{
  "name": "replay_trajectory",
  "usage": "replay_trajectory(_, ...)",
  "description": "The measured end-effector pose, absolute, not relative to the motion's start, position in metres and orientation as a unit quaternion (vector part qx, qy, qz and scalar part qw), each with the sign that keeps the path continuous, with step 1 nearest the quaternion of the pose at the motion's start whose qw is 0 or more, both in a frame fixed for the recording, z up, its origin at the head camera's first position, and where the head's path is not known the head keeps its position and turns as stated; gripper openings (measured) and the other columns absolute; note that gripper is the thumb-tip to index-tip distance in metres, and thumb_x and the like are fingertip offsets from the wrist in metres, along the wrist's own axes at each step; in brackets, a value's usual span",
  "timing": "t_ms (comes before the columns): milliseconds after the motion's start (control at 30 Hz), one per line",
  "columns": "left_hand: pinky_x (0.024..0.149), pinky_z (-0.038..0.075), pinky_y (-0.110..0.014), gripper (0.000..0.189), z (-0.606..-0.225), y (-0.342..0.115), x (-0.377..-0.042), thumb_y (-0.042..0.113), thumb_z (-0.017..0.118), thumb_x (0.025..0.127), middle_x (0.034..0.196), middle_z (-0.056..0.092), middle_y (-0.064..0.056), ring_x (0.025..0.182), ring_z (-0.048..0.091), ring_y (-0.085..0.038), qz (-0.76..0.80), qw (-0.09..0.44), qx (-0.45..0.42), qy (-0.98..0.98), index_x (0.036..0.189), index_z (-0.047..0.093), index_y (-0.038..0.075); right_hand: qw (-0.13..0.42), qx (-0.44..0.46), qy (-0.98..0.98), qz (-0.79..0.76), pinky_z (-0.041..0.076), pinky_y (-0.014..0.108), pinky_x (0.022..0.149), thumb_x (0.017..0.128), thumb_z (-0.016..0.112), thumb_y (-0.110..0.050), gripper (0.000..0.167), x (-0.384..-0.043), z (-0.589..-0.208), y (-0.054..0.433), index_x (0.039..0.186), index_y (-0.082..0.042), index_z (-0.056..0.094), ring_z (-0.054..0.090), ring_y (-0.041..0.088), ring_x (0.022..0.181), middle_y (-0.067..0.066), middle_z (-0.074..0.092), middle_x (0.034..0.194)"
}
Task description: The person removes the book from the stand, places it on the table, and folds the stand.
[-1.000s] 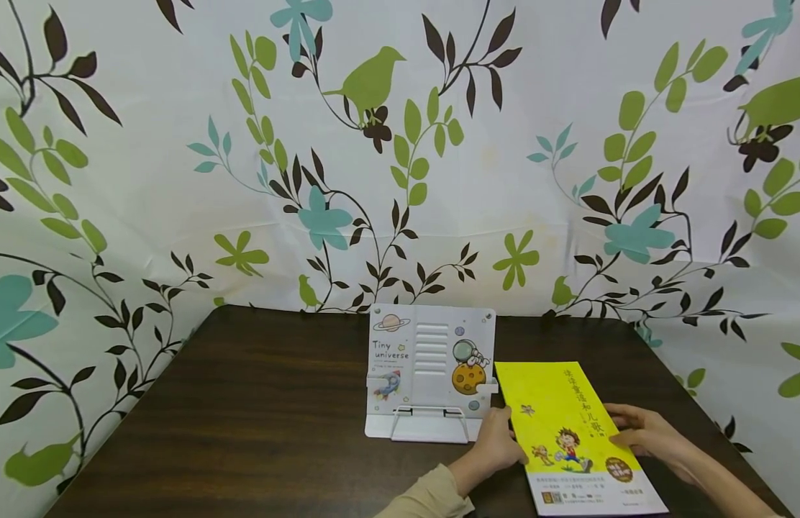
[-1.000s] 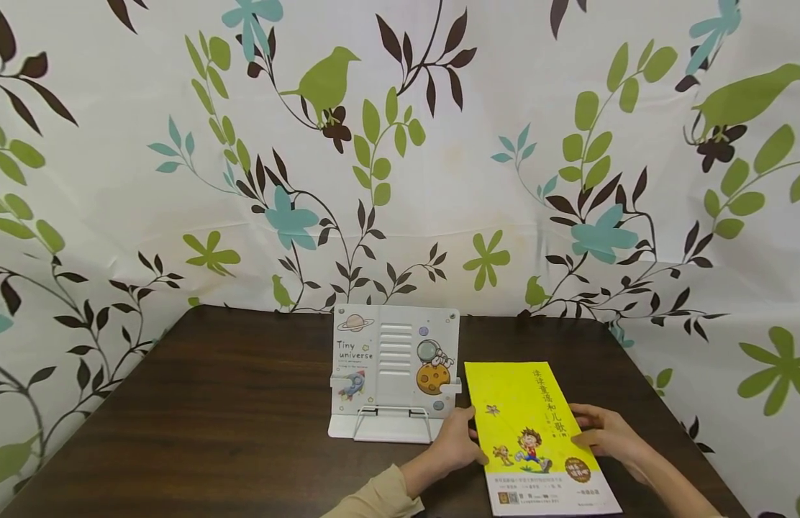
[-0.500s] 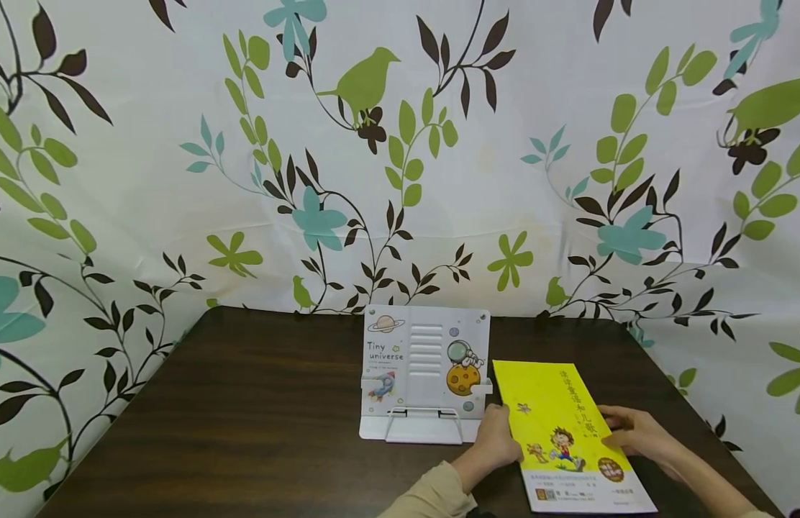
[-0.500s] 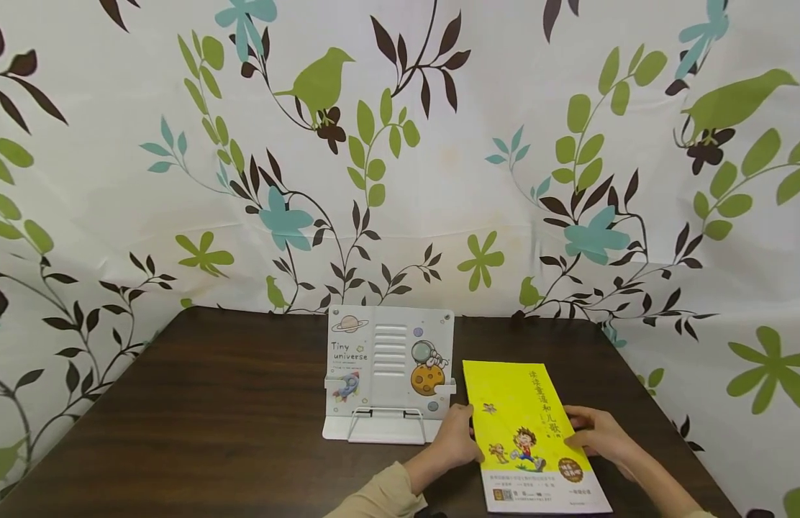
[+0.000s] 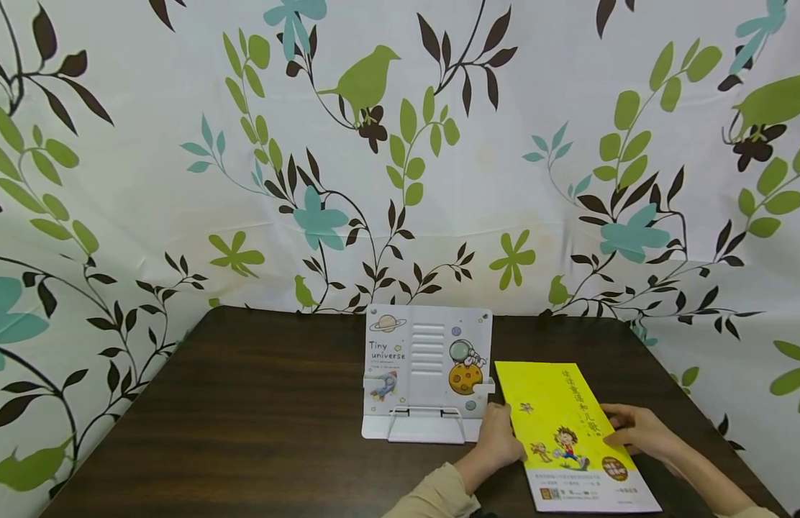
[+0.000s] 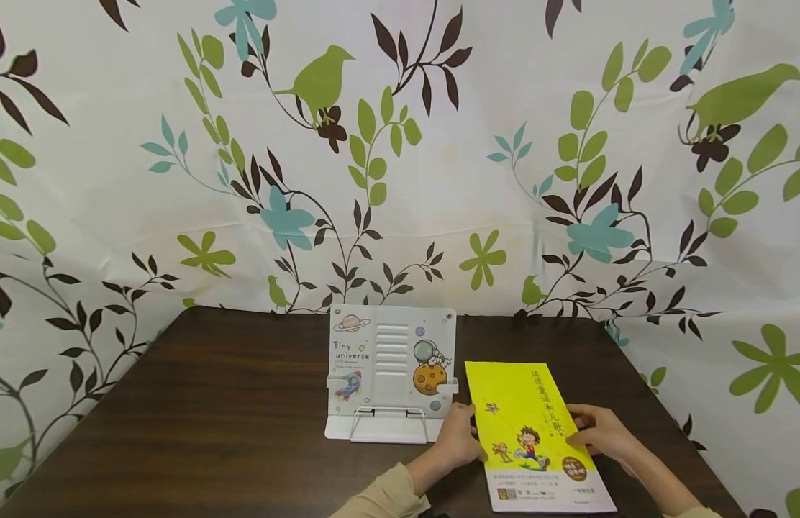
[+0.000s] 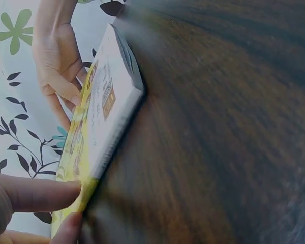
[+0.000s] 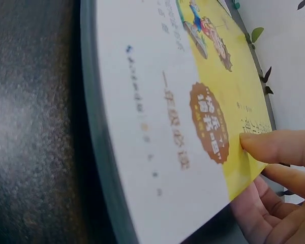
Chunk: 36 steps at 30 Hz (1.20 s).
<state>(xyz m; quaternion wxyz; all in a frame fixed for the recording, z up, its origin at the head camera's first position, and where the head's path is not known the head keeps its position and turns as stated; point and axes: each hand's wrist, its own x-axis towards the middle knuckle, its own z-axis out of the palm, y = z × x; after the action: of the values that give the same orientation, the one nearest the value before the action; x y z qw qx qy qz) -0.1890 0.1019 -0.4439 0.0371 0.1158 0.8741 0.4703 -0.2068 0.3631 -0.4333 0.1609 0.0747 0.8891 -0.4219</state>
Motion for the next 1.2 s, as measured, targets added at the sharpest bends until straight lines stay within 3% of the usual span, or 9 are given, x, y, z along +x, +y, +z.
replay_trajectory(367, 0.071, 0.041, -0.019, 0.06, -0.446, 0.101, -0.19, -0.005, 0.082, 0.052, 0.091, 0.044, 0.0, 0.083, 0.041, -0.01, 0.495, 0.051, 0.101, 0.862, 0.107, 0.06, -0.004, 0.155, 0.063, 0.91, -0.379, 0.052, 0.035, 0.065, 0.072, 0.073, -0.016, 0.076, -0.208, -0.43, 0.364, 0.128, 0.017, 0.034, 0.053, 0.019, 0.076, 0.011, 0.051, 0.09)
replay_trajectory(533, 0.072, 0.041, -0.019, 0.066, -0.442, 0.098, -0.191, -0.004, 0.081, 0.055, 0.093, 0.046, -0.004, 0.083, 0.042, -0.011, 0.496, 0.053, 0.112, 0.859, 0.115, 0.056, -0.008, 0.14, 0.05, 0.922, -0.358, 0.052, 0.036, 0.066, 0.074, 0.073, -0.023, 0.077, -0.209, -0.42, 0.365, 0.129, 0.015, 0.034, 0.054, 0.019, 0.081, 0.014, 0.054, 0.097)
replay_trajectory(733, 0.067, 0.044, -0.017, 0.069, -0.426, 0.094, -0.189, 0.0, 0.08, 0.06, 0.098, 0.051, -0.005, 0.079, 0.05, -0.008, 0.501, 0.062, 0.144, 0.851, 0.123, 0.052, -0.003, 0.115, 0.03, 0.925, -0.362, 0.052, 0.037, 0.069, 0.076, 0.072, -0.025, 0.077, -0.212, -0.406, 0.356, 0.131, 0.012, 0.033, 0.055, 0.022, 0.084, 0.02, 0.054, 0.106)
replay_trajectory(967, 0.067, 0.048, -0.016, 0.063, -0.402, 0.076, -0.189, 0.001, 0.076, 0.069, 0.11, 0.056, -0.002, 0.089, 0.057, -0.009, 0.538, 0.093, 0.181, 0.818, 0.126, 0.051, 0.006, 0.088, -0.007, 0.925, -0.37, 0.052, 0.037, 0.072, 0.077, 0.07, -0.023, 0.074, -0.216, -0.388, 0.334, 0.132, 0.01, 0.033, 0.055, 0.022, 0.086, 0.021, 0.052, 0.109)
replay_trajectory(1200, 0.065, 0.046, -0.016, 0.057, -0.385, 0.051, -0.195, 0.004, 0.077, 0.068, 0.104, 0.058, 0.0, 0.085, 0.055, -0.011, 0.561, 0.049, 0.193, 0.804, 0.121, 0.055, 0.008, 0.07, -0.05, 0.919, -0.384, 0.052, 0.037, 0.073, 0.079, 0.069, -0.02, 0.066, -0.223, -0.375, 0.31, 0.131, 0.007, 0.038, 0.054, 0.021, 0.084, 0.021, 0.052, 0.11)
